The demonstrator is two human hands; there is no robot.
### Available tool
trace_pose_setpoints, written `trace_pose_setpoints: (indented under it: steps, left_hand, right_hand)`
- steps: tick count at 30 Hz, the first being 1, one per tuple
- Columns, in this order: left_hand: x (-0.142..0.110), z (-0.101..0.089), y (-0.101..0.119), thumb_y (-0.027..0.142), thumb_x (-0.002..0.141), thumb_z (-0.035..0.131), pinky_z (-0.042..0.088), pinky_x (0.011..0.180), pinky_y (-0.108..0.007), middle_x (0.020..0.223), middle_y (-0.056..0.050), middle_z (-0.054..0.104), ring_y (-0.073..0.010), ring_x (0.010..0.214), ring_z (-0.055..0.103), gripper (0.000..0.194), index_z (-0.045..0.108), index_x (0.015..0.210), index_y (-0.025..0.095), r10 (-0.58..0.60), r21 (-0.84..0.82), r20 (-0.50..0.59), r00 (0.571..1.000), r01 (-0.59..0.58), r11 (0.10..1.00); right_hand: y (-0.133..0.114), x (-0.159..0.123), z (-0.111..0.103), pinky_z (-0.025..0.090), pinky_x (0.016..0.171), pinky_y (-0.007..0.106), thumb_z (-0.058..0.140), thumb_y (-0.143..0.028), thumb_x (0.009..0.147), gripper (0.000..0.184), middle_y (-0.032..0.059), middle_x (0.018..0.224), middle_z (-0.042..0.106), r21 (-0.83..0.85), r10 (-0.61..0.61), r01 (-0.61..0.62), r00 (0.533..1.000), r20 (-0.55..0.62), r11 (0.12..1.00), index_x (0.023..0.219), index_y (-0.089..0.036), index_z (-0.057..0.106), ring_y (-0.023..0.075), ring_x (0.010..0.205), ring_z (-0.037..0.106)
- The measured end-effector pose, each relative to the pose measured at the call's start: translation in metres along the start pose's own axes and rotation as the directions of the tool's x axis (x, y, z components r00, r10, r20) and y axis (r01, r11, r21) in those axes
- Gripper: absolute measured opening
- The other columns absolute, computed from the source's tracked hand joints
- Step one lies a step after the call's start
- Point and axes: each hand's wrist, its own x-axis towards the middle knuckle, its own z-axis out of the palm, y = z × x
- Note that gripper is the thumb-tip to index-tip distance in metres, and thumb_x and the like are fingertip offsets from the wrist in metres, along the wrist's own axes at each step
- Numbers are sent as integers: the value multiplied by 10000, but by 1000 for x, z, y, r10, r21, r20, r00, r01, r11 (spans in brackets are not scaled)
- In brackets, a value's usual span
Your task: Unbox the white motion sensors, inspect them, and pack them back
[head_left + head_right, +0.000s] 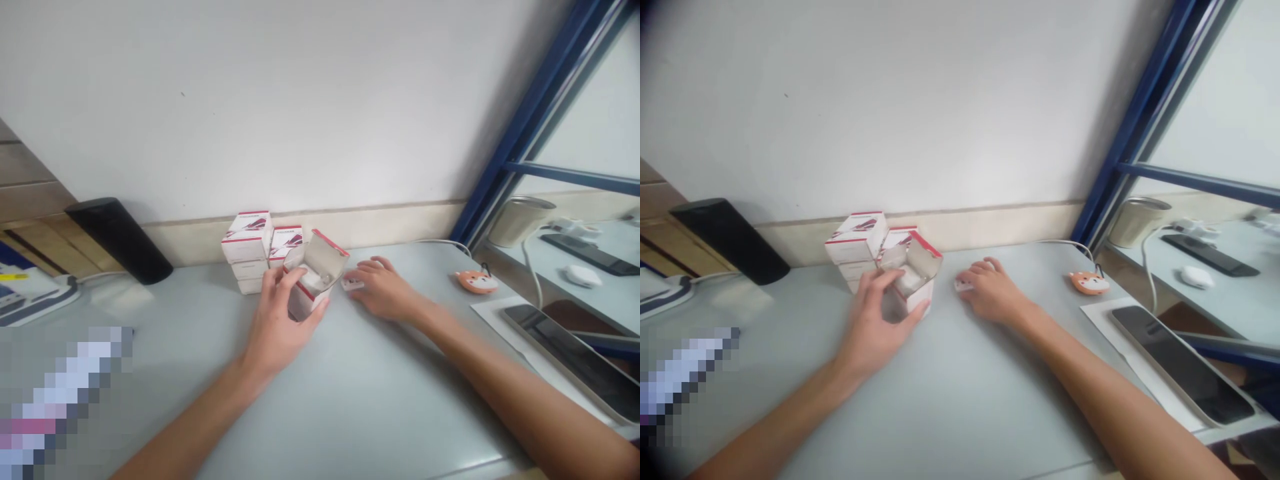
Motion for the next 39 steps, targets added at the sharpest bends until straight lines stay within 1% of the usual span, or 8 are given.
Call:
trace_pose_setpoints:
  steps: [2, 4, 7, 9, 13, 21, 31, 39]
  left_hand:
    - [3, -6, 2, 458, 893, 744, 561, 766, -343, 1227, -77, 541, -233, 990, 650, 496, 497, 1299, 317, 43, 132, 41, 998, -48, 990]
    - [5, -13, 7, 492, 901, 713, 547, 687, -332, 1212, -85, 541, -222, 905, 649, 497, 488, 1304, 305, 123, 206, 131, 984, -148, 967]
    - [5, -20, 16, 427, 932, 675, 556, 698, -337, 1253, -101, 551, -223, 913, 664, 429, 514, 1308, 297, 287, 261, 190, 939, -330, 907]
    - [3, -20, 21, 355, 933, 686, 564, 725, -336, 1240, -98, 573, -217, 916, 676, 411, 536, 1310, 292, 387, 303, 146, 910, -414, 859]
    - [-1, -13, 23, 327, 899, 737, 548, 664, -300, 1129, -80, 616, -184, 809, 674, 428, 549, 1277, 253, 442, 356, 19, 897, -419, 835]
    - [-2, -10, 20, 326, 901, 723, 529, 601, -264, 1083, -72, 613, -165, 778, 666, 398, 532, 1234, 218, 429, 332, -53, 902, -389, 859]
    - [1, -9, 13, 279, 836, 780, 587, 597, -278, 1197, -102, 531, -188, 870, 678, 467, 497, 1205, 245, 457, 223, -100, 884, -428, 876]
    - [12, -21, 2, 235, 934, 627, 642, 814, -409, 1323, -124, 525, -260, 1098, 675, 512, 427, 1400, 300, 375, 107, 100, 922, -384, 917]
  right_hand:
    - [0, 2, -4, 323, 1177, 581, 613, -222, 966, 179, 75, 1070, 796, 18, 33, -31, 997, -76, 999, 1062, -268, 757, 286, 1069, 712]
    - [-10, 1, -17, 429, 1078, 550, 627, -293, 991, 129, 73, 1038, 798, 65, 62, -44, 948, -313, 997, 1050, -267, 739, 275, 975, 724]
    - [-41, -6, -45, 547, 881, 447, 688, -340, 973, 98, 64, 978, 773, 146, 67, 67, 655, -752, 987, 1025, -258, 678, 251, 911, 717]
    - [-64, -13, -57, 576, 797, 404, 702, -270, 958, 86, 46, 941, 747, 147, 19, 209, 518, -855, 967, 1019, -263, 642, 233, 892, 720]
    - [-92, -22, -58, 577, 729, 348, 704, -139, 937, 147, 32, 897, 739, 84, -207, 368, 683, -701, 926, 992, -250, 624, 190, 804, 709]
    - [-80, -20, -43, 498, 706, 280, 716, -185, 954, 100, -13, 824, 689, 214, -94, 220, 872, -480, 952, 948, -223, 624, 131, 716, 605]
    - [-79, -14, -46, 492, 875, 340, 623, -199, 1022, 37, 13, 911, 736, 259, -172, 286, 905, -389, 923, 1017, -222, 652, 177, 891, 632]
    - [-72, -16, -44, 484, 1036, 404, 544, -222, 1058, 259, 51, 1332, 735, 19, -407, 449, 825, -392, 893, 1297, -248, 641, 234, 1227, 621]
